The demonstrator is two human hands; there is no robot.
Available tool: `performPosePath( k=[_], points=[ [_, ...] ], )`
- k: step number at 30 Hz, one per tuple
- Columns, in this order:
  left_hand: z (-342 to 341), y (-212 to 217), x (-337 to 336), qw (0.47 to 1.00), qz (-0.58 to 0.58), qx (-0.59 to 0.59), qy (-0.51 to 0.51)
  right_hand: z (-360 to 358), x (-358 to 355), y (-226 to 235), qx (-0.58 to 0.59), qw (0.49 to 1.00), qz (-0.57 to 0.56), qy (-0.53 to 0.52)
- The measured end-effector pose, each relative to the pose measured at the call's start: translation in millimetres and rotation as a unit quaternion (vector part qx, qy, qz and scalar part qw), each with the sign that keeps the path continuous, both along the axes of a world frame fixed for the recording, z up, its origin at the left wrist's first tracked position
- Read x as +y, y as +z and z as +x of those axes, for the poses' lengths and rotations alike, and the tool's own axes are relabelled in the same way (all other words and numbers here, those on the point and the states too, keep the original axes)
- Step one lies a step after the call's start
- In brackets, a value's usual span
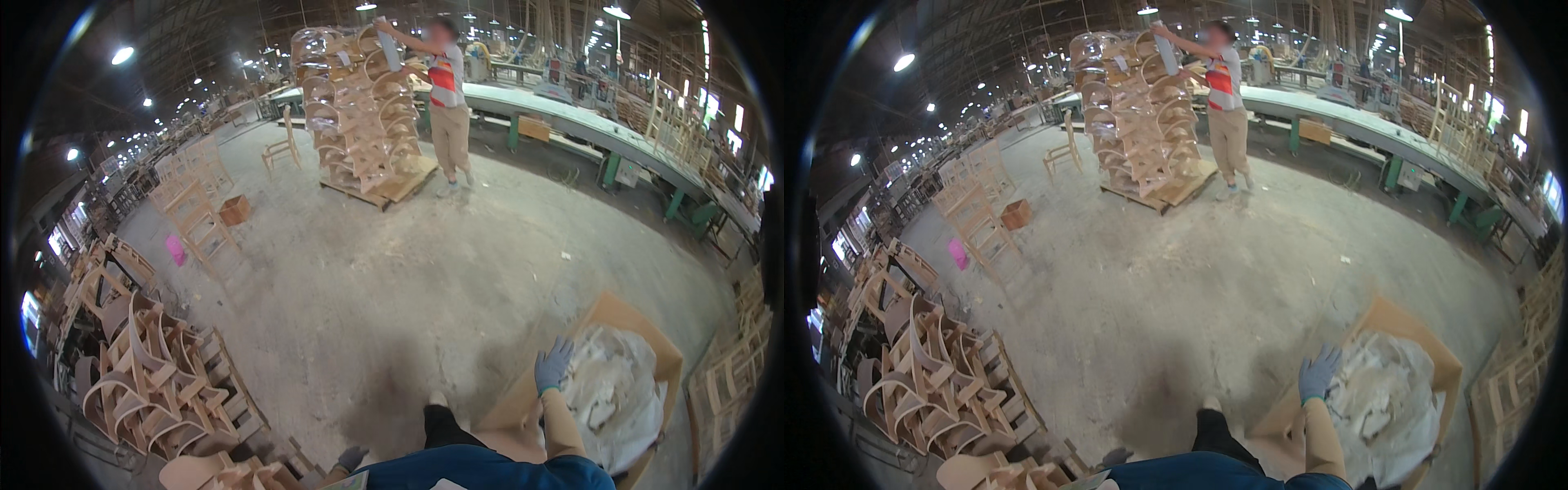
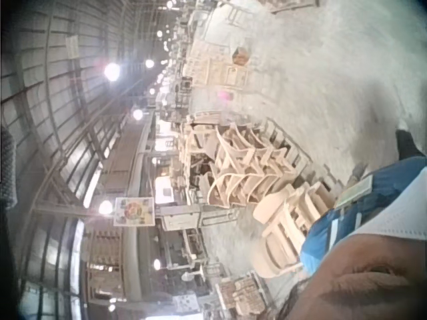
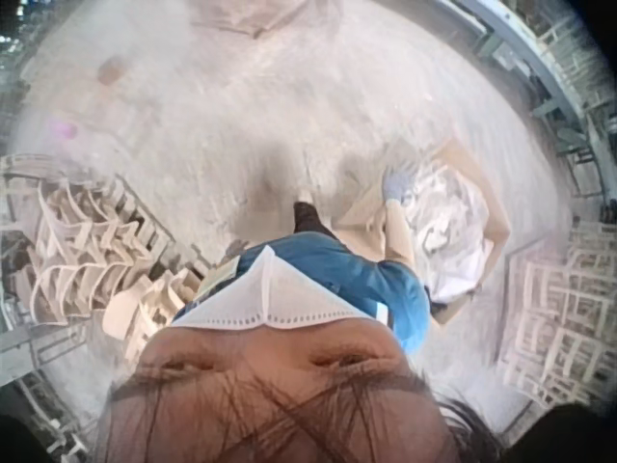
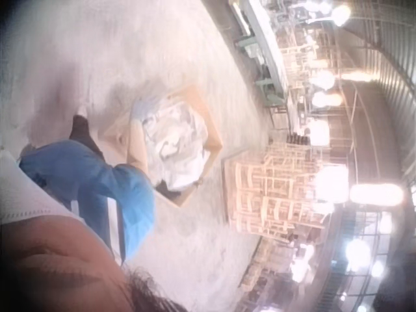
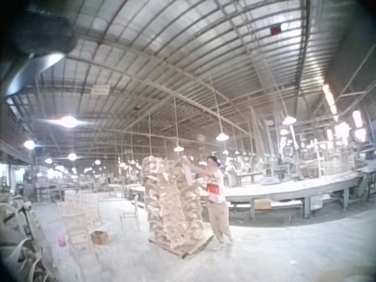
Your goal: The person picks up wooden planks from a stack, walks to a workbench, and applies glue to the edges of the planks using a brush. The person then places the glued planks on the workbench.
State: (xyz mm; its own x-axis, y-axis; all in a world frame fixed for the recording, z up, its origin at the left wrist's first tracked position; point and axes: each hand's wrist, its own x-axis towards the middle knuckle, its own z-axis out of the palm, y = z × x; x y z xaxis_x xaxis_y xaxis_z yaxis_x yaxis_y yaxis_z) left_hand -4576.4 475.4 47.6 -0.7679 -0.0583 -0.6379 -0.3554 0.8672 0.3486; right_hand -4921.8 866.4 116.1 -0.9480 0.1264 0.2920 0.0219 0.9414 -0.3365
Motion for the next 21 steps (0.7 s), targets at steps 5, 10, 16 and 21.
performPosePath(
  k=[5,10,16,21],
  points=[
    [-78,3,-66,0.994,-0.002,-0.091,0.064,-83,-95,-47,-0.173,0.967,0.098,0.159],
    [-176,4,-146,0.995,-0.084,0.042,0.029,-163,-184,-99,-0.405,0.859,0.199,0.24],
    [-278,-2,-218,0.951,-0.027,0.118,0.284,-257,-332,-94,-0.424,0.856,0.062,0.289],
    [-344,-2,-306,0.993,-0.043,-0.093,0.064,-319,-394,-129,-0.438,0.857,0.077,0.263]
  ],
)
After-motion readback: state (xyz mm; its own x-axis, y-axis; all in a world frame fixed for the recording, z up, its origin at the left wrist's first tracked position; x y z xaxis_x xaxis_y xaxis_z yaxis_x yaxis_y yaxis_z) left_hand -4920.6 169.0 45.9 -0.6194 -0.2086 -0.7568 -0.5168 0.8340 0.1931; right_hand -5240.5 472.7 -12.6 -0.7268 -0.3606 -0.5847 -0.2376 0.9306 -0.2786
